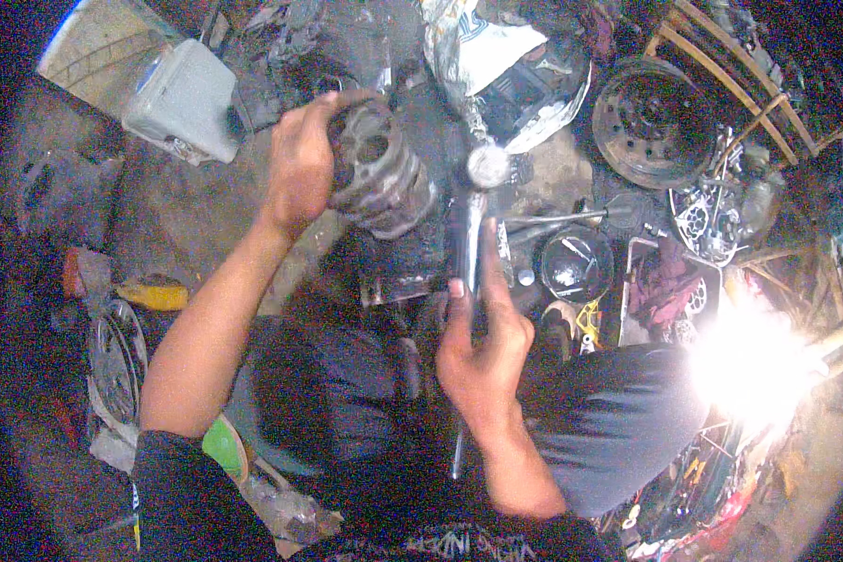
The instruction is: The person sits on the floor and uses a hammer to repeatedly strike a metal engine block, attempting to dislodge internal components. They rotate the block to access different sides and occasionally pour liquid from a bottle into the cylinder openings. The person continues hammering until a cylindrical component is removed from the block.
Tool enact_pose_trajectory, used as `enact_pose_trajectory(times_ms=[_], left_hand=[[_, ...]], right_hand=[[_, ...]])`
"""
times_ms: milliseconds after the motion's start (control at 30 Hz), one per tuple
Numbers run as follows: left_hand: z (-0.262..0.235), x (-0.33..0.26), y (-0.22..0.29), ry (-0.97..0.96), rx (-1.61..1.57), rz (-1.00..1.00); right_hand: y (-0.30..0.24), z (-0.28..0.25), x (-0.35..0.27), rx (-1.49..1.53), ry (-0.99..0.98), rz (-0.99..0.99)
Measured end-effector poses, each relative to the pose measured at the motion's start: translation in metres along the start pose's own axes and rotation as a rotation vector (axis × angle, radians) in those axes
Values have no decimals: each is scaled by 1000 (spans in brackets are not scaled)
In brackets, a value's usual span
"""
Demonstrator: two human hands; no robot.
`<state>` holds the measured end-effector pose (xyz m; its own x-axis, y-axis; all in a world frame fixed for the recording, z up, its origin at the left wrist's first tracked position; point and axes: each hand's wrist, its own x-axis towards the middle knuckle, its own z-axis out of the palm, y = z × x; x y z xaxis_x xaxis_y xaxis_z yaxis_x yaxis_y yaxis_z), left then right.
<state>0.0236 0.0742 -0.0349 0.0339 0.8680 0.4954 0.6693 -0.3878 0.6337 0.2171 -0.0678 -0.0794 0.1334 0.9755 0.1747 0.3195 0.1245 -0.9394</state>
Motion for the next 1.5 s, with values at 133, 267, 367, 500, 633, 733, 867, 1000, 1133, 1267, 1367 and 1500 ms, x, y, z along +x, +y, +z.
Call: enact_pose_trajectory(times_ms=[133,267,367,500,633,733,867,1000,1133,1267,1367,1500], left_hand=[[0,3,-6,10,-23,27],[7,4,6,-1,-19,66],[4,2,8,-112,154,112],[9,10,-1,-63,44,113],[9,9,12,-56,-12,-57],[10,12,10,-65,-42,32],[11,15,5,-61,2,-19],[14,13,11,-69,-40,-133],[12,14,5,-61,-48,-117],[13,14,1,20,14,-144],[12,19,1,-34,44,-206],[9,22,5,-14,-9,-241]], right_hand=[[-9,1,-1,-57,113,-210],[6,4,5,-21,-92,-7],[-7,-5,6,22,-27,-12],[-14,-8,3,-66,153,-243],[16,0,5,-141,-63,-131],[3,-8,9,-114,-10,-175],[-13,-10,7,-108,200,-344],[20,-1,6,-114,-55,-174],[-13,-14,8,-56,-79,42],[-14,-11,6,-102,200,-358],[6,-3,8,-122,-79,-68],[11,-16,6,-225,-68,53]])
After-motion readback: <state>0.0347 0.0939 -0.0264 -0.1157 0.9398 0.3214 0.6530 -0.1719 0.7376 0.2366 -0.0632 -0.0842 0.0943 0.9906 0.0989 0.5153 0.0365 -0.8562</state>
